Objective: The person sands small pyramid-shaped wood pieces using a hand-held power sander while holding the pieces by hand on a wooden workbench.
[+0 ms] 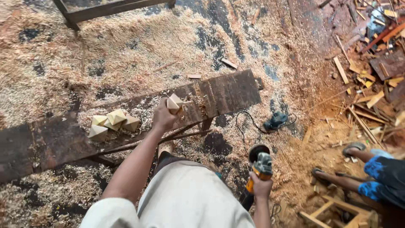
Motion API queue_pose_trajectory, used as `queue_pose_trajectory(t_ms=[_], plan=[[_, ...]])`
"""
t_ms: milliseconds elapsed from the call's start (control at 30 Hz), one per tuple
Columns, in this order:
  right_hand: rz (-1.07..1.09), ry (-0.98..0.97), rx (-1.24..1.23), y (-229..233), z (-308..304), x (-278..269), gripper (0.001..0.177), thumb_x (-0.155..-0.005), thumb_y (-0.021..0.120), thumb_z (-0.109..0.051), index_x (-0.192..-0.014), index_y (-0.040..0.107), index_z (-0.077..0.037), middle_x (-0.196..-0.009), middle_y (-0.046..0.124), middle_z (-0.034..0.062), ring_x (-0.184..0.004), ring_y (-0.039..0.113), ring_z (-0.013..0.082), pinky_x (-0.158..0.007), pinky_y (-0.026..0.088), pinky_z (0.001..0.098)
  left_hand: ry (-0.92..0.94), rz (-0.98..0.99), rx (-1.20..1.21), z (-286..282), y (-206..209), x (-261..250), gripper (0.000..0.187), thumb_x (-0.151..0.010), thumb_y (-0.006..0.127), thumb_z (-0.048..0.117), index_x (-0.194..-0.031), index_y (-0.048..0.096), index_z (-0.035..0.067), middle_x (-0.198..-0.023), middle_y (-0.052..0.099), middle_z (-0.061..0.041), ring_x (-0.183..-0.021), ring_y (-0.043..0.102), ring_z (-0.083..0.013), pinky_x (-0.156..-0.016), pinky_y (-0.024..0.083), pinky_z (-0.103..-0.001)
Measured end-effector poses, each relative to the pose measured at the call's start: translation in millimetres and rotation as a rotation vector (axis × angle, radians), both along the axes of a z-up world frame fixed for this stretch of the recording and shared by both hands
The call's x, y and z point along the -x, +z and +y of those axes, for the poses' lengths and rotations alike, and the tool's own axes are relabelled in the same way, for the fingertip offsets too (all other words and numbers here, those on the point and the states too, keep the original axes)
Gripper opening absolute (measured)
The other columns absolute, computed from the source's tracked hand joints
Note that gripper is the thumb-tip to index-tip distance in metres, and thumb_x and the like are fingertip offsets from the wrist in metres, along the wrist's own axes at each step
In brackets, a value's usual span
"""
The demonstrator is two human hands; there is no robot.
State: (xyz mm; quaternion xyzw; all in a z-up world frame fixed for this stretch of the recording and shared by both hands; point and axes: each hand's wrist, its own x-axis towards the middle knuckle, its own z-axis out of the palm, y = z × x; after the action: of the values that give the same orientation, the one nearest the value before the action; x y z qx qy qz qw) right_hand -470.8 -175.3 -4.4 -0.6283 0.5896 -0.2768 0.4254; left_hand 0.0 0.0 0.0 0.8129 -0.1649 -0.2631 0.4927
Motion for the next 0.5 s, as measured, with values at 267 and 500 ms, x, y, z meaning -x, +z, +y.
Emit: queue_pose_trajectory(t_ms=[267, 500], plan=[[-0.039, 0.092, -0.005, 30, -13, -66, 0.027, -0.078, 0.077, -0.005, -0.105, 0.075, -0.005, -0.088, 0.076, 0.0068, -0.072, 0.074, 0.0188, -0.069, 0.062, 0.0340, -0.106, -0.252, -0.354, -37, -45, -36, 0.065, -0.078, 0.084, 0.010, -0.135, 0.052, 0.004, -0.123, 0.059, -0.021, -0.114, 0.061, -0.0370, -0.095, 0.055, -0.049], [0.085, 0.286, 0.033, 31, -60, -110, 0.032, -0.078, 0.082, -0.012, -0.108, 0.073, -0.006, -0.096, 0.076, 0.0068, -0.080, 0.073, 0.0165, -0.077, 0.062, 0.0362, -0.152, -0.301, -0.589, -44, -39, -37, 0.089, -0.070, 0.092, 0.021, -0.145, 0.046, 0.011, -0.137, 0.046, -0.024, -0.129, 0.046, -0.0379, -0.105, 0.047, -0.050]])
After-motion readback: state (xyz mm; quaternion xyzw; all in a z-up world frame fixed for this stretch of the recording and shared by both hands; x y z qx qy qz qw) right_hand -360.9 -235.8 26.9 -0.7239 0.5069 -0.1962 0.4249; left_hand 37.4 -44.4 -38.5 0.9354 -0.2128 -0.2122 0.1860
